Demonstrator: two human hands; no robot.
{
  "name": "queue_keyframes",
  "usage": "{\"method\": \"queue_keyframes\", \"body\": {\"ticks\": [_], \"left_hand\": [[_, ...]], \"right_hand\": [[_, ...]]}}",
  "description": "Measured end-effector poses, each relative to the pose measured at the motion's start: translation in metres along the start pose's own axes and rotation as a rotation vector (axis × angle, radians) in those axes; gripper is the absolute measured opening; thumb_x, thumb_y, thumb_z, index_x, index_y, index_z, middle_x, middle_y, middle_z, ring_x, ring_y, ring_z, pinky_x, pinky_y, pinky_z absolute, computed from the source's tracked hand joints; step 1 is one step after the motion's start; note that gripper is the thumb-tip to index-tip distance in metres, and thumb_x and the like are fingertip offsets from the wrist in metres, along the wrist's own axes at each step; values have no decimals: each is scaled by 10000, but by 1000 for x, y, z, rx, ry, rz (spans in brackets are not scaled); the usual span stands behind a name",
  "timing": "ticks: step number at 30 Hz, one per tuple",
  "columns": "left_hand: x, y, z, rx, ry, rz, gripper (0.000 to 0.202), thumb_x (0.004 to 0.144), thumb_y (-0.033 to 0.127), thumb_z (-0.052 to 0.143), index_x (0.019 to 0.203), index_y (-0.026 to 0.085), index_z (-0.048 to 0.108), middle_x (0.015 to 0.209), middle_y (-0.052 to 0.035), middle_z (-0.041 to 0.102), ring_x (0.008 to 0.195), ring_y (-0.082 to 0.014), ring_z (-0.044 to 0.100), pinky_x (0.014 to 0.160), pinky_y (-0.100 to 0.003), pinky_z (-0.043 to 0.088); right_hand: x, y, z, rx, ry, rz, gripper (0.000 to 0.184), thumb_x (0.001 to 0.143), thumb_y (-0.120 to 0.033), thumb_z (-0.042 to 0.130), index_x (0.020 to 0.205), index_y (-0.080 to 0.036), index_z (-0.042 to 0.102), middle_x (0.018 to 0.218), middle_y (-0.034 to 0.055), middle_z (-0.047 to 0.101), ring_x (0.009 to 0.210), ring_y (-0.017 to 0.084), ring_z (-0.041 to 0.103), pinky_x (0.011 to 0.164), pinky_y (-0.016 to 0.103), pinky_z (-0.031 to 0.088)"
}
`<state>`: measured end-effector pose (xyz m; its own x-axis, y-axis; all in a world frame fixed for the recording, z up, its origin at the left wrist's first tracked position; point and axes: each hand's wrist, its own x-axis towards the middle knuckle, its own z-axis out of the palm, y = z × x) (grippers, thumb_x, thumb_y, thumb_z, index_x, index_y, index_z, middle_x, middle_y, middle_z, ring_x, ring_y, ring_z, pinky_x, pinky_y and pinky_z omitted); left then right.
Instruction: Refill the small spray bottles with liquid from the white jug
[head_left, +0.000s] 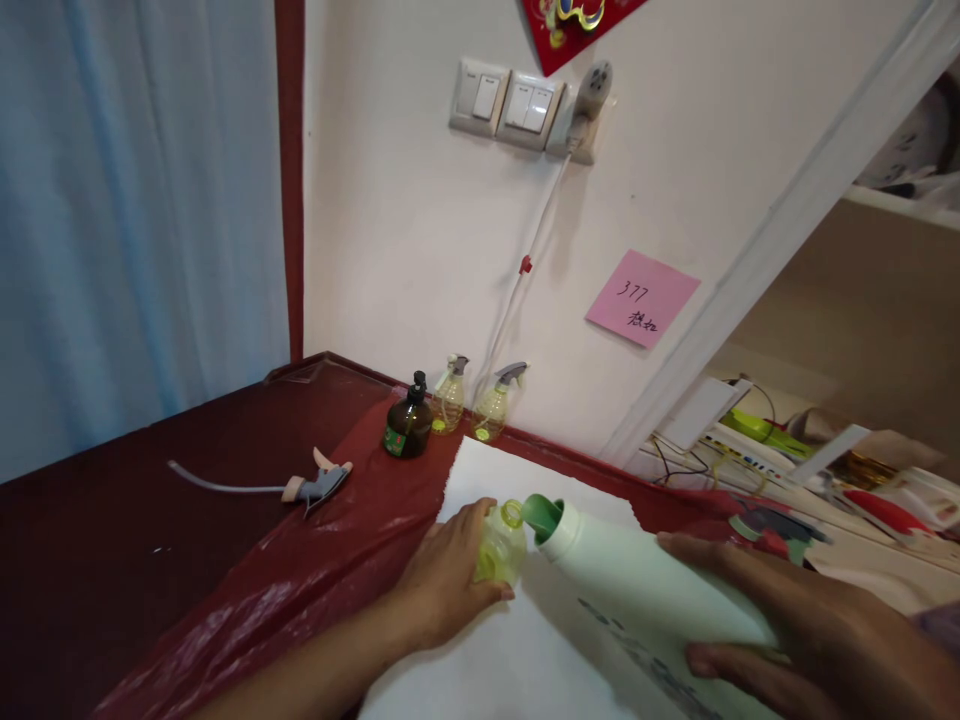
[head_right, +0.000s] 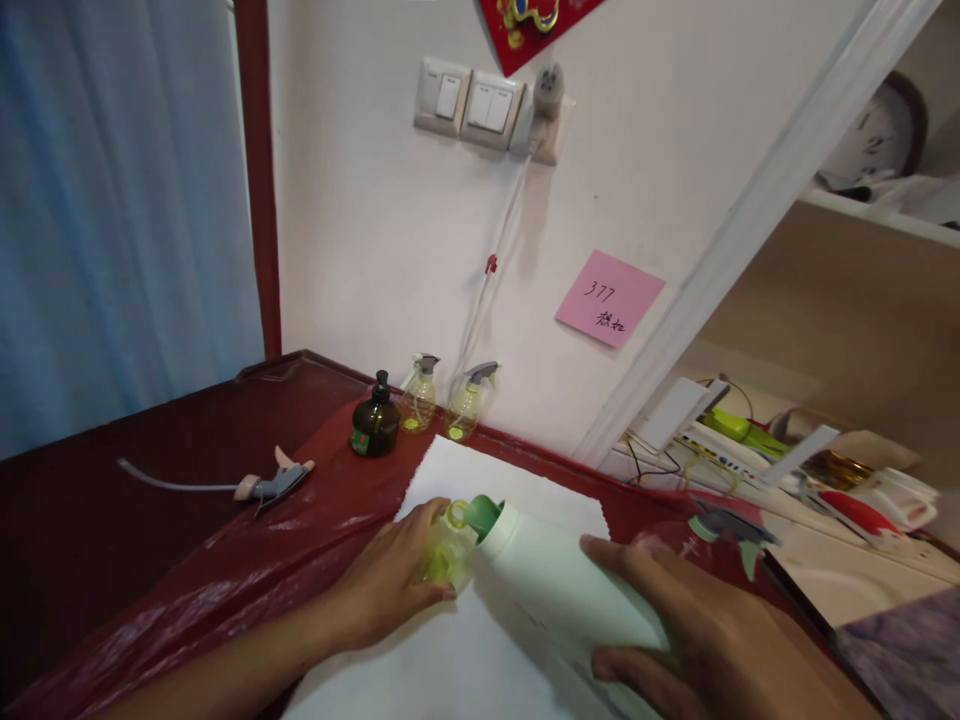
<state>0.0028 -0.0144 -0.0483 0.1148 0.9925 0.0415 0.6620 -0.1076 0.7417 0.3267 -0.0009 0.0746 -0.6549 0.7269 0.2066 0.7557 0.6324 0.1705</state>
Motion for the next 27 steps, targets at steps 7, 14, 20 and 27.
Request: {"method": "queue_keyframes", "body": {"ticks": [7,14,20,27], "left_hand": [[0,0,1,-4,12,2,829,750,386,752,1474,277,364,1493,-101,536,1367,-339,495,1136,-471,372],[-1,0,-1,0,-5,-6,869,747,386,763,1497,258,344,1529,-109,504,1390,-328,467,1159,-459,346],[-2,0,-1,-5,-7,-16,842,762,364,732,1500,254,341,1530,-103,502,1398,-319,461,1163,-459,339],[-2,3,-3,-13,-11,-23,835,754,352,722,1492,284,336,1532,-98,500,1404,-320,458,1163,-469,336]], "right_hand": [[2,1,-4,37,-7,9,553,898,-475,635,1435,-450,508,1288,-19,722,1055,282,745,819,380,659],[8,-3,-9,50,34,-16,545,869,-455,657,1403,-442,551,1234,-23,749,992,286,766,767,381,674],[14,-7,-15,67,57,-8,516,844,-447,671,1356,-436,604,1180,-25,770,939,284,779,725,386,682],[18,-12,-19,78,52,-8,500,832,-479,706,1324,-418,642,1137,-33,784,893,261,786,691,333,679]]}}
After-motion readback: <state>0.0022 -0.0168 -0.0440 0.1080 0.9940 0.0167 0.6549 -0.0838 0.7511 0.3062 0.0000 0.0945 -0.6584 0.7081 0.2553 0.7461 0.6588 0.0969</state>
